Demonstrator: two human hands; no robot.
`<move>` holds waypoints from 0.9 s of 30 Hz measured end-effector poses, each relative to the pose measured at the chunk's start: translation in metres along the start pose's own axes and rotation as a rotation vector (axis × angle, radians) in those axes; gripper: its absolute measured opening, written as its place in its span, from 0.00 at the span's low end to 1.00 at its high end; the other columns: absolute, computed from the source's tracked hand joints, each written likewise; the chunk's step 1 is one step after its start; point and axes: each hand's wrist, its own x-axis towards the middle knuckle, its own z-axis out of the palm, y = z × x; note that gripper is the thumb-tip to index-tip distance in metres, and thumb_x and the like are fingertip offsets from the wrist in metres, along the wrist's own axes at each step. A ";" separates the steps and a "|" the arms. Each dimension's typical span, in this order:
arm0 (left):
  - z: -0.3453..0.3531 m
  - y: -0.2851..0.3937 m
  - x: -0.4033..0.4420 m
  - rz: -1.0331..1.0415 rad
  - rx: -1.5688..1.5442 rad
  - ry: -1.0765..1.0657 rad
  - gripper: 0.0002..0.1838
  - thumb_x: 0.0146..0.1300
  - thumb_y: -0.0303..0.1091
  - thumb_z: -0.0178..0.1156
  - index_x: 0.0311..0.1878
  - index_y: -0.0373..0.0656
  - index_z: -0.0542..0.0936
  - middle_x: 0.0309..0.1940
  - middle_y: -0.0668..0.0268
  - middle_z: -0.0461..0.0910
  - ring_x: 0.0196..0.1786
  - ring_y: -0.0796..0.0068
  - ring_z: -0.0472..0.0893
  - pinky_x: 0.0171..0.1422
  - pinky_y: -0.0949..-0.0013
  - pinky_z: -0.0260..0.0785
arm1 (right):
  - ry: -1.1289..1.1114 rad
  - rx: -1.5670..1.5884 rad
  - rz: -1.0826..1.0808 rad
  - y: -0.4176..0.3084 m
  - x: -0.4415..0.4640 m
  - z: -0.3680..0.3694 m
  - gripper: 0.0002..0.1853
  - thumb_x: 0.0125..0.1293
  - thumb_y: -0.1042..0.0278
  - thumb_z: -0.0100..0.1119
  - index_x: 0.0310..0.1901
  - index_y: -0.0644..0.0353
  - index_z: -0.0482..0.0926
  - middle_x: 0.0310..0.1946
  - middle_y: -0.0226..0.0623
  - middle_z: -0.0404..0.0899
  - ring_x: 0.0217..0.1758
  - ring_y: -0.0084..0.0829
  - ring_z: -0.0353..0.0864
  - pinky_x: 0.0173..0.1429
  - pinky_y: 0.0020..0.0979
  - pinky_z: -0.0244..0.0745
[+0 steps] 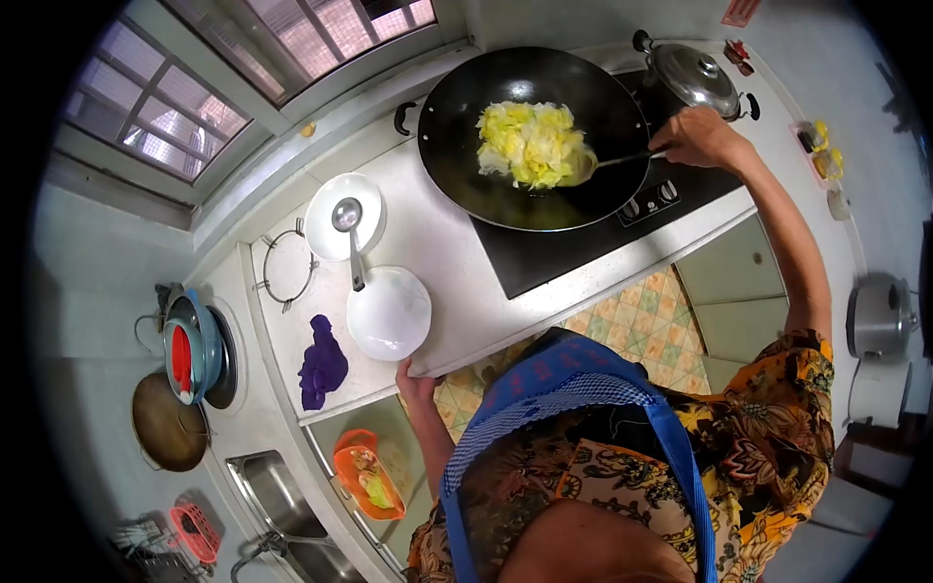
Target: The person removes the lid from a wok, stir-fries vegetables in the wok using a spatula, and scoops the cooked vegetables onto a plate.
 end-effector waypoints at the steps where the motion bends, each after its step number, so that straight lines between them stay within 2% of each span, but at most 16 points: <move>1: 0.000 0.000 -0.001 0.010 -0.012 0.007 0.30 0.55 0.42 0.46 0.62 0.41 0.60 0.61 0.53 0.58 0.62 0.47 0.59 0.55 0.39 0.54 | 0.038 -0.049 0.006 0.000 0.005 -0.001 0.17 0.43 0.74 0.58 0.39 0.51 0.82 0.28 0.40 0.80 0.34 0.40 0.78 0.39 0.36 0.72; 3: 0.001 0.004 -0.007 -0.064 -0.006 -0.027 0.31 0.53 0.39 0.51 0.62 0.44 0.59 0.60 0.56 0.61 0.62 0.46 0.60 0.57 0.39 0.54 | 0.057 -0.138 0.022 -0.003 0.008 -0.014 0.16 0.43 0.74 0.59 0.38 0.51 0.82 0.29 0.39 0.80 0.35 0.39 0.79 0.39 0.36 0.73; 6: 0.010 0.001 -0.023 -0.001 0.138 0.111 0.36 0.49 0.40 0.57 0.63 0.44 0.57 0.60 0.55 0.61 0.60 0.49 0.62 0.58 0.39 0.51 | 0.167 -0.185 0.009 -0.014 0.012 -0.028 0.18 0.43 0.78 0.57 0.38 0.49 0.83 0.29 0.40 0.80 0.34 0.41 0.79 0.40 0.39 0.73; 8: 0.044 -0.003 -0.054 0.083 0.302 0.575 0.36 0.47 0.38 0.60 0.61 0.39 0.61 0.59 0.53 0.62 0.61 0.53 0.61 0.61 0.42 0.48 | 0.204 -0.147 0.065 -0.021 0.010 -0.028 0.19 0.42 0.79 0.56 0.38 0.50 0.83 0.29 0.43 0.79 0.35 0.43 0.78 0.41 0.40 0.73; 9: 0.028 -0.006 -0.053 0.099 0.273 0.602 0.36 0.47 0.38 0.60 0.61 0.39 0.61 0.59 0.53 0.62 0.61 0.53 0.61 0.61 0.42 0.48 | 0.199 -0.128 0.040 -0.020 0.007 -0.028 0.20 0.42 0.79 0.56 0.40 0.51 0.82 0.30 0.44 0.79 0.35 0.44 0.78 0.41 0.40 0.73; 11: -0.008 -0.011 -0.037 0.744 0.785 0.823 0.41 0.44 0.33 0.64 0.62 0.36 0.57 0.59 0.48 0.60 0.58 0.52 0.63 0.65 0.57 0.51 | 0.183 -0.095 0.055 -0.009 0.002 -0.019 0.21 0.42 0.78 0.57 0.43 0.53 0.80 0.31 0.45 0.79 0.36 0.45 0.78 0.41 0.40 0.73; 12: -0.008 -0.002 -0.039 0.746 0.774 0.843 0.41 0.44 0.33 0.64 0.62 0.36 0.57 0.59 0.48 0.60 0.58 0.52 0.63 0.65 0.57 0.51 | 0.172 -0.081 0.090 -0.004 0.000 -0.013 0.22 0.42 0.77 0.58 0.44 0.55 0.79 0.31 0.46 0.79 0.36 0.45 0.78 0.41 0.40 0.73; 14: 0.009 0.027 -0.045 0.819 1.043 0.749 0.42 0.45 0.32 0.66 0.61 0.32 0.55 0.58 0.49 0.61 0.57 0.57 0.65 0.60 0.65 0.58 | 0.196 -0.124 0.216 -0.010 -0.010 -0.012 0.21 0.43 0.76 0.57 0.44 0.55 0.78 0.31 0.44 0.79 0.36 0.45 0.78 0.41 0.40 0.72; 15: 0.029 0.037 -0.051 0.821 1.042 0.753 0.42 0.45 0.32 0.66 0.61 0.32 0.55 0.58 0.49 0.61 0.57 0.57 0.65 0.60 0.65 0.58 | 0.197 -0.122 0.213 -0.005 -0.015 -0.005 0.21 0.43 0.76 0.57 0.44 0.55 0.78 0.31 0.44 0.79 0.36 0.45 0.78 0.41 0.40 0.72; 17: 0.090 0.057 -0.064 0.887 0.957 0.414 0.38 0.51 0.37 0.64 0.60 0.32 0.56 0.54 0.52 0.66 0.54 0.63 0.70 0.55 0.67 0.64 | 0.199 -0.052 0.230 0.009 -0.027 0.008 0.17 0.44 0.75 0.57 0.40 0.57 0.78 0.31 0.45 0.78 0.36 0.45 0.77 0.40 0.40 0.72; 20: 0.152 0.076 -0.058 0.525 0.649 0.041 0.29 0.60 0.40 0.57 0.58 0.33 0.60 0.49 0.55 0.71 0.45 0.62 0.76 0.52 0.66 0.69 | 0.044 0.002 0.305 -0.002 -0.034 -0.001 0.15 0.44 0.74 0.56 0.38 0.59 0.78 0.29 0.46 0.77 0.35 0.45 0.77 0.38 0.40 0.70; 21: 0.164 0.083 -0.049 0.522 0.656 0.030 0.29 0.60 0.40 0.57 0.58 0.33 0.60 0.49 0.55 0.71 0.45 0.62 0.76 0.52 0.66 0.69 | 0.046 0.002 0.317 -0.007 -0.035 -0.001 0.15 0.44 0.74 0.56 0.38 0.59 0.78 0.29 0.46 0.77 0.35 0.45 0.77 0.38 0.40 0.70; 23: 0.187 0.097 -0.028 0.176 0.339 -0.157 0.25 0.62 0.39 0.54 0.55 0.31 0.62 0.44 0.56 0.74 0.41 0.65 0.77 0.50 0.66 0.72 | 0.051 0.045 0.329 -0.015 -0.039 0.002 0.14 0.44 0.73 0.56 0.36 0.61 0.78 0.27 0.46 0.76 0.33 0.45 0.77 0.37 0.40 0.69; 24: 0.184 0.106 -0.011 0.167 0.350 -0.171 0.25 0.62 0.39 0.54 0.55 0.31 0.62 0.44 0.56 0.74 0.41 0.65 0.77 0.50 0.66 0.72 | 0.055 0.045 0.349 -0.016 -0.041 0.006 0.14 0.44 0.73 0.56 0.36 0.61 0.78 0.27 0.46 0.76 0.33 0.45 0.77 0.37 0.40 0.69; 26: 0.161 0.126 0.023 0.156 0.228 -0.361 0.14 0.63 0.34 0.51 0.47 0.33 0.70 0.39 0.58 0.77 0.40 0.71 0.77 0.48 0.69 0.72 | 0.082 0.033 0.320 -0.015 -0.046 0.015 0.13 0.44 0.73 0.56 0.36 0.61 0.78 0.26 0.46 0.76 0.32 0.45 0.77 0.36 0.39 0.69; 27: 0.157 0.137 0.027 0.178 0.255 -0.313 0.11 0.64 0.33 0.49 0.41 0.32 0.73 0.36 0.60 0.78 0.38 0.74 0.77 0.49 0.69 0.72 | 0.104 0.039 0.317 -0.017 -0.047 0.017 0.13 0.44 0.73 0.56 0.35 0.61 0.78 0.25 0.45 0.76 0.31 0.44 0.76 0.35 0.38 0.69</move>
